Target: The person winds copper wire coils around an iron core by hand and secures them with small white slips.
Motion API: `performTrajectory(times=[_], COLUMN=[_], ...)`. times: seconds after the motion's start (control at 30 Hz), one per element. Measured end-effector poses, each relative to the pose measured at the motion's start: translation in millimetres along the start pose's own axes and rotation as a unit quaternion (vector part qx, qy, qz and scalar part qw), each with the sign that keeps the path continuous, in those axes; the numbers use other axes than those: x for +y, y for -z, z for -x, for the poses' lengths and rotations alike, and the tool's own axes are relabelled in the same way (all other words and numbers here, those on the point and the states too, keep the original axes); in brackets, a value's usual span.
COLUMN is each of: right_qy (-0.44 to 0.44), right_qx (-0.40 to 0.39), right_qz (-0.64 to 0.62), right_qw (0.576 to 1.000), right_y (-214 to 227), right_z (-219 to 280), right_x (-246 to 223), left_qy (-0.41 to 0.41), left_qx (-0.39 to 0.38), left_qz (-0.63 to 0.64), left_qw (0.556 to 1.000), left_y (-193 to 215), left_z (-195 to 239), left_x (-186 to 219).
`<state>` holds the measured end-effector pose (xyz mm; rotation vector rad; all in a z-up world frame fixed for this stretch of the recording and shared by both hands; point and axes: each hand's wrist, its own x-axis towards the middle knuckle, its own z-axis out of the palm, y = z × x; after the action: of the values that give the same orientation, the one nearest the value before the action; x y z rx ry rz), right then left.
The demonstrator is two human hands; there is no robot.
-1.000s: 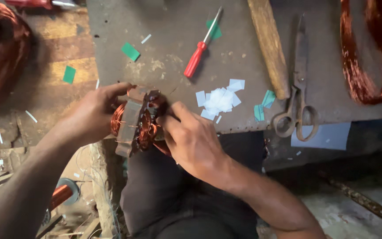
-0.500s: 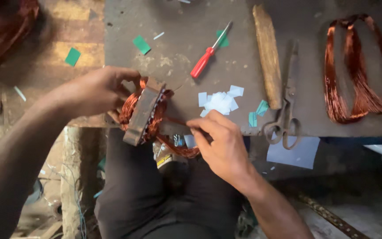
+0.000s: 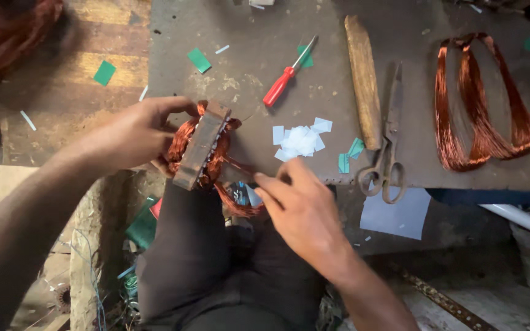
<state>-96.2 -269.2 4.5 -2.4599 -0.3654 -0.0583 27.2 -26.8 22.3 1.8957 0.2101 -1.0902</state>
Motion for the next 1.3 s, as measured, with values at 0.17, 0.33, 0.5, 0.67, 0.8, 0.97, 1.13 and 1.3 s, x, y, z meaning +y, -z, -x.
performTrajectory(times=[0.17, 0.33, 0.5, 0.67, 0.8, 0.97, 1.13, 1.3], right_qy=[-0.02, 0.074, 0.138, -0.045, -0.2, -0.208, -0.191, -0.196], right_qx=[0.097, 0.084, 0.075, 0.138, -0.016, -0.071, -0.049, -0.011], right_qz=[-0.1, -0.203, -0.195, -0.325, -0.497, -0.56, -0.524, -0.52], right_qw=[0.99, 0.973, 0.968, 0.934, 0.844, 0.799, 0.829, 0.831], right_y=[2.8, -13.9, -8.8, -7.2, -19.4, -25.9, -31.7, -28.1], right_z=[-18.0, -52.6, -11.8, 24.0, 16.7, 8.8, 10.7, 14.7], right_x=[-9.8, -42.2, -45.1, -11.2, 23.7, 47.9, 53.6, 49.8], left_qy=[0.002, -0.179, -0.411, -0.427, -0.454, -0.363, -0.39, -0.41], left_qx=[0.033, 0.07, 0.197, 0.233, 0.137, 0.071, 0.036, 0.101], left_qz=[-0.001, 0.063, -0.106, -0.184, -0.091, -0.034, -0.002, -0.069], left_qw=[0.999, 0.979, 0.884, 0.854, 0.876, 0.928, 0.92, 0.904], left_y=[-2.0, -6.0, -9.4, -10.8, -4.6, -4.2, 2.3, -5.4], left_z=[-5.3, -13.1, -10.5, -2.6, 6.8, -1.8, -10.8, -9.3], left_x=[-22.4, -43.8, -61.6, -54.2, -39.0, -38.7, -47.6, -41.6])
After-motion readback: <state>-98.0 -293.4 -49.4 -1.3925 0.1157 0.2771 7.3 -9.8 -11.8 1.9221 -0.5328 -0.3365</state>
